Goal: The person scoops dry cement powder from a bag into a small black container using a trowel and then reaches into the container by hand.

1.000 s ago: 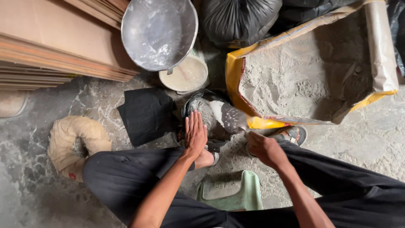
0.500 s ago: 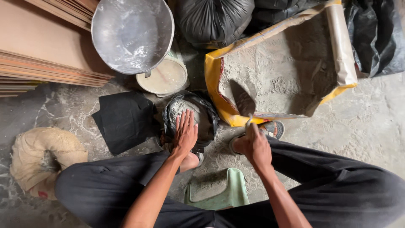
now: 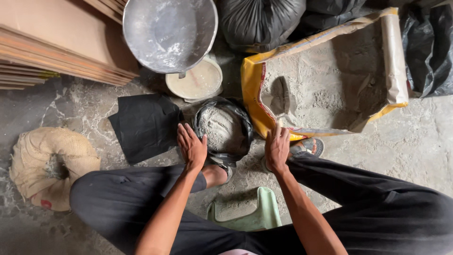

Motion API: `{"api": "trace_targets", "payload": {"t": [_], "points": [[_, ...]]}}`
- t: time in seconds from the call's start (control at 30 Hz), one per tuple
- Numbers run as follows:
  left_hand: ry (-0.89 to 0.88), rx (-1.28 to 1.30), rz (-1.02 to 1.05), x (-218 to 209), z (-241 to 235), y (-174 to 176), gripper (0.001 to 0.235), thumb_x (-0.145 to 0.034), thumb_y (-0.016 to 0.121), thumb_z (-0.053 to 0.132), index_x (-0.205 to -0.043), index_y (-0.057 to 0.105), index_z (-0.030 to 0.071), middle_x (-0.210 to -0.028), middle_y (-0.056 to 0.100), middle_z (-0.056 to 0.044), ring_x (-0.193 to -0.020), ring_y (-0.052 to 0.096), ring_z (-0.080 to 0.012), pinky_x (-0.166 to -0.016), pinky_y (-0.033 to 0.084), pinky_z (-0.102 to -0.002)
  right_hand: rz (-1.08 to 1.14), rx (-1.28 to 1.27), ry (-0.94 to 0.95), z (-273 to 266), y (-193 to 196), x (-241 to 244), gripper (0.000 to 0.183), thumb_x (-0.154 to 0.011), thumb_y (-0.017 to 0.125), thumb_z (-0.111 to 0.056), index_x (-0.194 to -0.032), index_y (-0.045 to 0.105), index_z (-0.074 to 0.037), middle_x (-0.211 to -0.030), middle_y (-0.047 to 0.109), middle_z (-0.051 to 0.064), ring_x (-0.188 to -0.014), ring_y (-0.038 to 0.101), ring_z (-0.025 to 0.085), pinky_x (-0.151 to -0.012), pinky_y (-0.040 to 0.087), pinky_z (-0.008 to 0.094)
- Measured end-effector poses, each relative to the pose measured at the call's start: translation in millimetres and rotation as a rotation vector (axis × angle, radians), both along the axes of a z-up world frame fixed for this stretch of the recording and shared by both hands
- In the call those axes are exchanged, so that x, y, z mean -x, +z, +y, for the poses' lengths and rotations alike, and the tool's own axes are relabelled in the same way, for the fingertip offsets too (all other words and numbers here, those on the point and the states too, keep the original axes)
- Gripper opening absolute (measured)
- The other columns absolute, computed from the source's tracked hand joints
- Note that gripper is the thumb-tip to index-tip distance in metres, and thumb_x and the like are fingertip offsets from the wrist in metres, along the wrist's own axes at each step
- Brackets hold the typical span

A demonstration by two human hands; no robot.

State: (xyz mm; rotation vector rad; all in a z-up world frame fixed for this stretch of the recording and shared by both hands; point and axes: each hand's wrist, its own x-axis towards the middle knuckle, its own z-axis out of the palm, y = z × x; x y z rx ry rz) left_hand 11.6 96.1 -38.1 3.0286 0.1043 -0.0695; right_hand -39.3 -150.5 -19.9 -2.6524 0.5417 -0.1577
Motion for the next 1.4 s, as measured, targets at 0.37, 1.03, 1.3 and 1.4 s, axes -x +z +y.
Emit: {"api": "trace_targets", "payload": {"t": [0.37, 1.03, 1.3, 1.4], "points": [[0.250, 0.427, 0.066, 4.8, -9.5, 1.1, 0.016, -0.084, 0.051, 0.031, -0.079, 0.055, 0.017, -0.088, 0.057, -0.003, -0.088, 0.061, -0.0257, -0.073, 0.047, -0.040, 0.343, -0.440, -0.103, 42.5, -118.5, -17.1, 0.028, -0.080, 0.056, -0.044, -0.081, 0.062, -0.017, -0.077, 0.064, 0.008, -0.081, 0.064, 0.030, -0.070, 0.051, 0.042], [0.057, 0.742, -0.157, 12.7, -43.5, 38.7, 0.010, -0.076, 0.059, 0.011, -0.085, 0.058, 0.008, -0.101, 0.054, -0.011, -0.092, 0.058, -0.0319, -0.079, 0.048, -0.042, 0.093, -0.957, -0.313, 54.9, -9.8, -42.2, 0.018, -0.074, 0.068, -0.030, -0.067, 0.064, -0.013, -0.059, 0.058, 0.001, -0.064, 0.047, 0.013, -0.064, 0.038, 0.024], [-0.138, 0.631, -0.194, 43.8, -53.6, 48.9, 0.027, -0.069, 0.057, 0.007, -0.095, 0.063, 0.008, -0.124, 0.046, -0.017, -0.110, 0.052, -0.0347, -0.091, 0.040, -0.042, 0.414, -1.205, -0.282, 116.2, 77.7, -44.9, 0.067, -0.078, 0.069, -0.042, -0.120, 0.053, 0.008, -0.110, 0.057, 0.029, -0.111, 0.052, 0.037, -0.092, 0.042, 0.045], [-0.195, 0.535, -0.146, 49.0, -34.8, 85.5, 0.047, -0.066, 0.055, 0.005, -0.112, 0.057, 0.016, -0.132, 0.041, -0.015, -0.114, 0.048, -0.0331, -0.092, 0.037, -0.046, 0.139, -1.227, -0.057, 93.3, 1.0, -40.1, 0.037, -0.083, 0.065, -0.032, -0.059, 0.057, -0.005, -0.049, 0.037, 0.003, -0.047, 0.036, 0.012, -0.044, 0.028, 0.025]]}}
